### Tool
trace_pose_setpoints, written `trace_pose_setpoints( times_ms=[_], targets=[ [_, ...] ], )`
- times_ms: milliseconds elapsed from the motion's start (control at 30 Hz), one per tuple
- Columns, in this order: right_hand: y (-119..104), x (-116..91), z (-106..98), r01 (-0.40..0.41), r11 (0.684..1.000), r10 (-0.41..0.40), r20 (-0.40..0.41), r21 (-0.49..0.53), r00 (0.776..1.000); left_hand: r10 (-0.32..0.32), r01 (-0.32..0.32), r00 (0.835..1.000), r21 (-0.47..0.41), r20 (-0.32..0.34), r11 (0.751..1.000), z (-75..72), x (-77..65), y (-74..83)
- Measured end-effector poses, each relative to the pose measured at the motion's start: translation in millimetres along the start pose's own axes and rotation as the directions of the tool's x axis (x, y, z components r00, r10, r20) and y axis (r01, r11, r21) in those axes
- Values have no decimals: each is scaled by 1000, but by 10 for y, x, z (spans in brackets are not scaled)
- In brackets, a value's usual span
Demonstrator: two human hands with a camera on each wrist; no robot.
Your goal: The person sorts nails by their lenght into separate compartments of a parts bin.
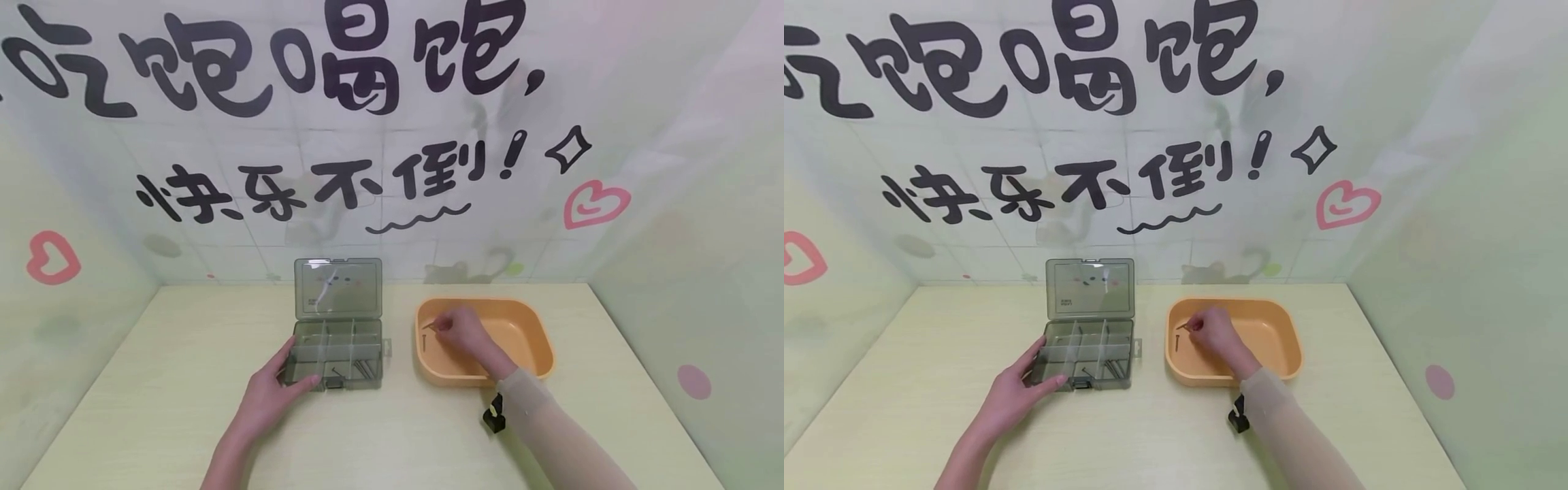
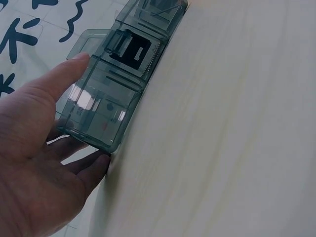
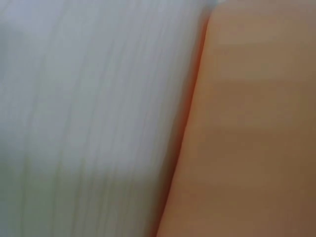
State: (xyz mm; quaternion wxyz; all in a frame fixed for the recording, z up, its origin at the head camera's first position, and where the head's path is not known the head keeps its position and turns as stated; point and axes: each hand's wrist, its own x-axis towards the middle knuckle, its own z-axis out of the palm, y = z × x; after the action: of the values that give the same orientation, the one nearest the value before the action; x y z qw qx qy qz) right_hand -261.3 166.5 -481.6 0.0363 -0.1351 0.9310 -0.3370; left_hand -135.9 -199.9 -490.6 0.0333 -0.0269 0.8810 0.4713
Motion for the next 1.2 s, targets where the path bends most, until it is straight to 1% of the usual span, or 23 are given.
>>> trace_pose_setpoints(
  times_ms=[133,367,633,967,1100,1200],
  targets=[
    [17,8,6,23,1000,-23,-2,-2,1000,-1,1,1000,-3,2,1000,-8,-2,11],
    [-10,-2,11,-8,1000,8,15,-4,1000,-3,3,1000,-6,-3,1000,-5,-11,13],
    [-39,-29,6,45,998,-45,-3,-54,999,4,-4,1000,-5,-5,1000,0,-3,8],
    [-41,-21,18,37,998,-37,0,-50,999,2,-2,1000,-5,-11,1000,0,-15,-1],
    [-27,-28,15,50,998,-50,-11,-48,999,1,-1,1000,-7,-12,1000,-2,-16,-6],
    [-28,-45,-2,41,998,-42,-23,-44,999,5,-5,1000,-13,-10,1000,-1,-10,-11]
  ],
)
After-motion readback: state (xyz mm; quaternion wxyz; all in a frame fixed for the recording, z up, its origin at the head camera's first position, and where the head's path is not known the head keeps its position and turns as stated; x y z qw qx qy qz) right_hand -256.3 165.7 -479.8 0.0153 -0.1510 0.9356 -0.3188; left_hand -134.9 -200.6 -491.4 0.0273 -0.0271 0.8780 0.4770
